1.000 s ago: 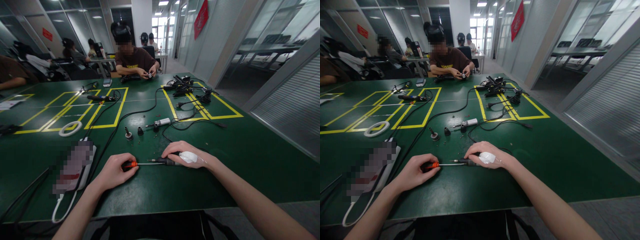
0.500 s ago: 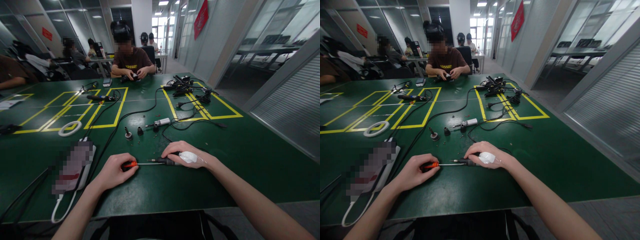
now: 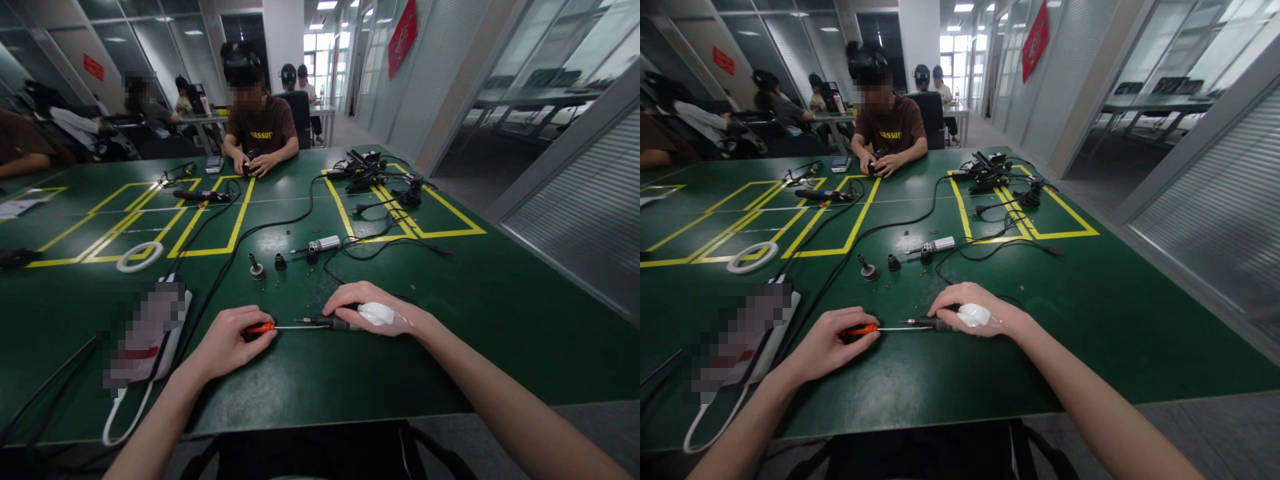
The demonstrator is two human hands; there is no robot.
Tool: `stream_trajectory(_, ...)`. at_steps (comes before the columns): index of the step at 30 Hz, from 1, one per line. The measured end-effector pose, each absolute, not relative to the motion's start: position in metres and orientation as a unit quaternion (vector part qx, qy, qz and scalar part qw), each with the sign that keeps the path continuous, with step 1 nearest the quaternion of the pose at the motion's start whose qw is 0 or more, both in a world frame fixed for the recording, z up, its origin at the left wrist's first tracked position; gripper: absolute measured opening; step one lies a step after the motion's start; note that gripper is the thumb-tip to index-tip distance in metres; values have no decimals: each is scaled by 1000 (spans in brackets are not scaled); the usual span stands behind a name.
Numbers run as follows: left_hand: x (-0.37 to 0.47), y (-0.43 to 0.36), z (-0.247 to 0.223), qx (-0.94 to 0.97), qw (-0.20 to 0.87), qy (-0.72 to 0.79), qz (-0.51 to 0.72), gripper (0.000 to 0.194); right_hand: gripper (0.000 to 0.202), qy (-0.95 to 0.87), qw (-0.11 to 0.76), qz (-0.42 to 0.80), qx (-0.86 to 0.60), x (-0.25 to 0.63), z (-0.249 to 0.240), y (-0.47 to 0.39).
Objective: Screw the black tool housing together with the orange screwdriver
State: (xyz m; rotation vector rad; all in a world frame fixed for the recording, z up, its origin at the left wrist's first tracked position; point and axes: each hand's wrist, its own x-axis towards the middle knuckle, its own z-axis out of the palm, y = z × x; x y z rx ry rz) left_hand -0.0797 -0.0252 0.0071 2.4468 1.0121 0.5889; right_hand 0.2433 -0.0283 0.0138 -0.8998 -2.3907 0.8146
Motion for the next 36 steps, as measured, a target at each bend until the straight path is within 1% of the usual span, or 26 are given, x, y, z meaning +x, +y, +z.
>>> stream_trajectory(7,-79,-26,7,882,211,362,217,20,26,-867,230,297,-327,243,14,-28)
stream_trajectory(11,-80,-26,4,874,227,365,227,12,25,-868,229,298,-326,244,14,-28)
stream_trajectory(18,-80,-26,2,858,243,384,240,5,25,-868,231,297,-324,244,13,-27)
stream_trajectory(26,-79,-27,4,861,244,382,232,10,25,-867,235,295,-325,242,15,-29)
stream_trajectory(36,-80,-27,3,858,249,381,238,8,26,-867,229,294,-331,243,15,-29)
